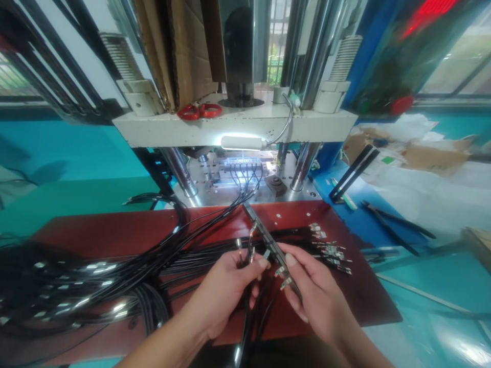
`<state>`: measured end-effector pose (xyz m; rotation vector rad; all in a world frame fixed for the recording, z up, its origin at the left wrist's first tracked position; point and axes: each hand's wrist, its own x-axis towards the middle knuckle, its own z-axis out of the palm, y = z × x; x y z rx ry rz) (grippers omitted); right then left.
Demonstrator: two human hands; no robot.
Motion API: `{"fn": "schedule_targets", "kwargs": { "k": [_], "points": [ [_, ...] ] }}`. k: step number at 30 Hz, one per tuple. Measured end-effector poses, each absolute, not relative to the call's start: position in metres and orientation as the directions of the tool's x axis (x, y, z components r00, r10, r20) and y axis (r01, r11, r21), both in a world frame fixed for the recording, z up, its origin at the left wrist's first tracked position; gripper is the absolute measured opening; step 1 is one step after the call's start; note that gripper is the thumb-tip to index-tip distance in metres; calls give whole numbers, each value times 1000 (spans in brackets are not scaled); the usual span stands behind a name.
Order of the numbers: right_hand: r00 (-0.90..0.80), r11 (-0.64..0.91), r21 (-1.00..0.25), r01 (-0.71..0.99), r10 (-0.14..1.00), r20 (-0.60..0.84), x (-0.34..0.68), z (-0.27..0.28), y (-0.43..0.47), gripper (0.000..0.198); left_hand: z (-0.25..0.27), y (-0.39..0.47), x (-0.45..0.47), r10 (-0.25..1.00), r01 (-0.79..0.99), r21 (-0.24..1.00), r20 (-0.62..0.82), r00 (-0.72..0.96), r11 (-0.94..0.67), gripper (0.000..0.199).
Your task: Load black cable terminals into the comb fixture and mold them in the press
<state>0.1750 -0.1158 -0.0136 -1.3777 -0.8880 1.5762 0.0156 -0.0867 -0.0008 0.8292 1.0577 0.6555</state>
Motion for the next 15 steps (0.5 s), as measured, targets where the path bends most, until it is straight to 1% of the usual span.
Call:
{"fn": "schedule_targets", "kwargs": {
  "k": [4, 8, 11, 15],
  "points": [
    [-42, -399, -908, -126, 917, -397, 175, -14, -116, 58, 1, -82, 13, 758, 2, 842, -486, 435, 539, 22],
    [-47, -413, -902, -124, 911, -410, 175, -15, -115, 61, 3, -77, 10, 732, 86, 866, -466, 497, 493, 17],
    [-46, -423, -896, -137, 906, -420, 175, -14, -115, 62, 4, -74, 9, 718, 129, 873, -464, 520, 470, 14],
    [-51, -410, -904, -122, 912, -407, 176, -13, -115, 61, 3, -71, 8, 719, 137, 876, -460, 521, 462, 13]
  ]
}}
